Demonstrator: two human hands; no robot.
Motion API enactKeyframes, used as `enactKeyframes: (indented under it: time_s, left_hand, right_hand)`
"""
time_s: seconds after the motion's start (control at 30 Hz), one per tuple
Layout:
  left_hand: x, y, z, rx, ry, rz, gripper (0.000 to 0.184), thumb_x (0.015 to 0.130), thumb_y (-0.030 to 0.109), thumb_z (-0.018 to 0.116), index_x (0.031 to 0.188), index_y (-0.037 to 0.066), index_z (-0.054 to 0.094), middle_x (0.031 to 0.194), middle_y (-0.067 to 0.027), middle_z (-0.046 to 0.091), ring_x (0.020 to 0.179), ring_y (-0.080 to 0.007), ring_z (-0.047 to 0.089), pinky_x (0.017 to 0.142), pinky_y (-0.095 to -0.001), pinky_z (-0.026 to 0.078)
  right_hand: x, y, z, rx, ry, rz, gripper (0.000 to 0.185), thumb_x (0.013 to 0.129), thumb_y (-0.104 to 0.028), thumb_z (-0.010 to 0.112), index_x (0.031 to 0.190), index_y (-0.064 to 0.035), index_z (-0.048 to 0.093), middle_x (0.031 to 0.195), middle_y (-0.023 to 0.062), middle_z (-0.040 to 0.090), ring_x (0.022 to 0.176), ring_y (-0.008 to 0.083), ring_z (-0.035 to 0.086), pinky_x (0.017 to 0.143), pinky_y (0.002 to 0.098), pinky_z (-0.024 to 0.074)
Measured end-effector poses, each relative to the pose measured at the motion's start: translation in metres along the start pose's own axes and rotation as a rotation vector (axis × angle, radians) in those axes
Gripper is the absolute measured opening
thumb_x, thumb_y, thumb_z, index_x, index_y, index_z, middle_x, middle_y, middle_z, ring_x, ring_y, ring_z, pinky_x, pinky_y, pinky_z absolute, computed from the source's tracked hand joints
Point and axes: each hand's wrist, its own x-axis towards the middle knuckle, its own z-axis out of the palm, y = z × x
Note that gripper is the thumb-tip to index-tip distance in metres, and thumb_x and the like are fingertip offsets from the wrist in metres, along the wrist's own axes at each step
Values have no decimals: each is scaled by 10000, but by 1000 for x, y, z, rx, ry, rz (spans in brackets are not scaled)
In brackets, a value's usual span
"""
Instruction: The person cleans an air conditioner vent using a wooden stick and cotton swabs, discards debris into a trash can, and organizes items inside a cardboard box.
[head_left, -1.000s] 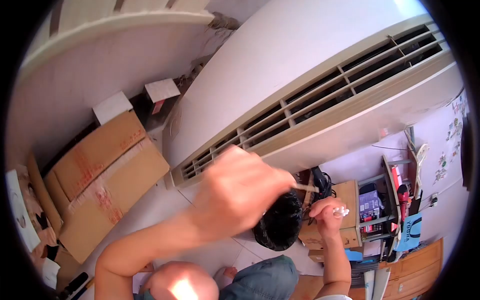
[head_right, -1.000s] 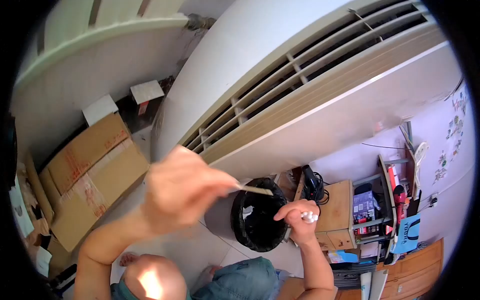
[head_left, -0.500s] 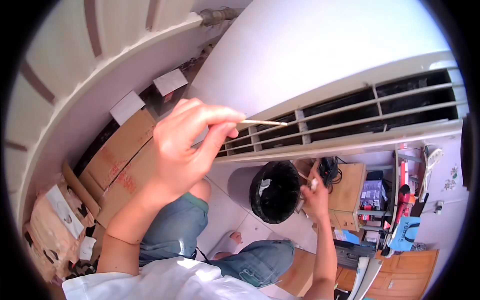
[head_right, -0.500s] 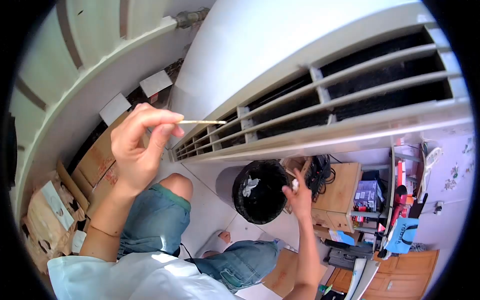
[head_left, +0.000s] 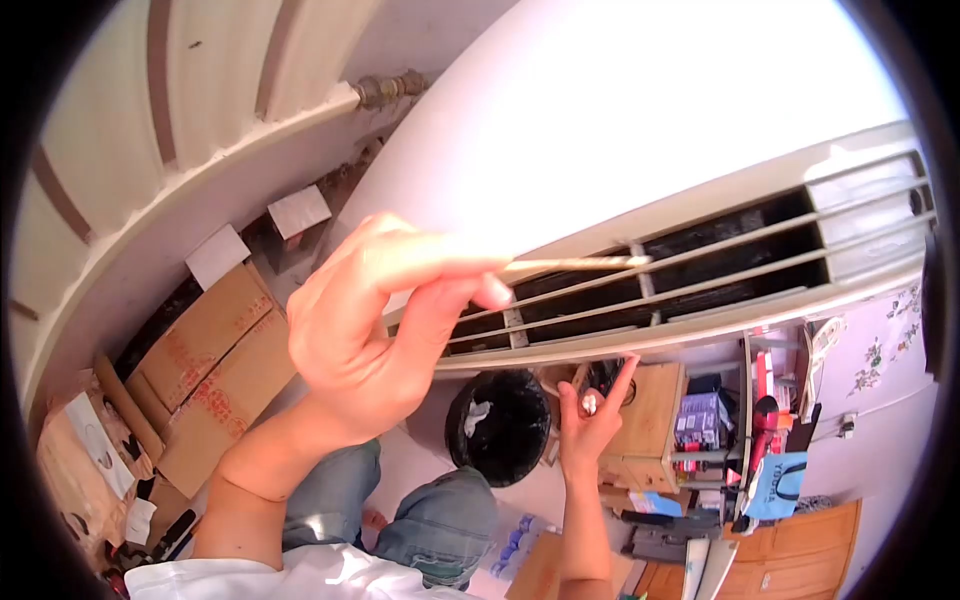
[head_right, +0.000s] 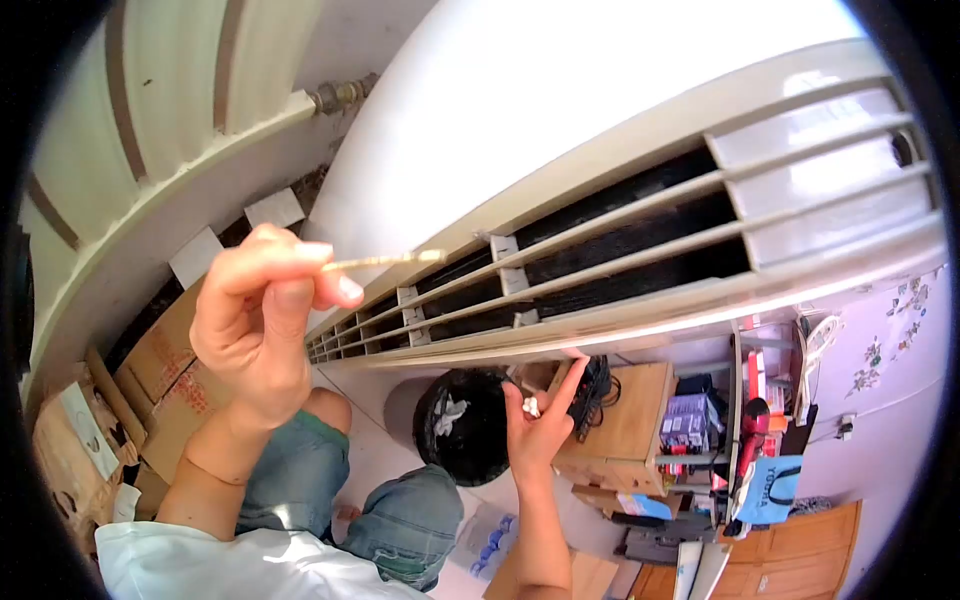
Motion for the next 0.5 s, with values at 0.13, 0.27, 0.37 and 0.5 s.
enactKeyframes:
  time_s: [0.13,0.27,0.37,0.5]
  left_hand:
    - [25,15,20,36,62,115,116,939,58,503,1005,-14,566,802,-93,608,685,-128,594,618,-217,453]
    - [33,33,40,142,57,159,118,917,26,526,980,-19,616,842,-102,647,725,-126,625,634,-226,481]
    - [33,40,37,384,35,272,152,898,-18,526,1009,-21,629,828,-81,667,724,-123,615,666,-236,496]
    - [23,52,11,304,67,-99,175,917,28,514,1045,-7,628,901,-97,681,823,-112,620,780,-231,477]
  right_hand:
    - [0,13,-12,25,142,-269,775,812,-53,660,1437,-1,205,533,-42,339,498,41,306,473,177,271]
    - [22,0,-17,148,250,-497,788,836,-88,638,1430,55,139,500,-47,331,477,37,309,480,190,247]
    - [39,-2,-15,175,300,-632,786,842,-100,637,1426,65,138,500,-48,304,478,50,272,484,196,228]
    - [54,-11,-7,172,240,-498,844,837,-160,670,1455,-2,118,516,-39,309,498,63,298,485,206,258]
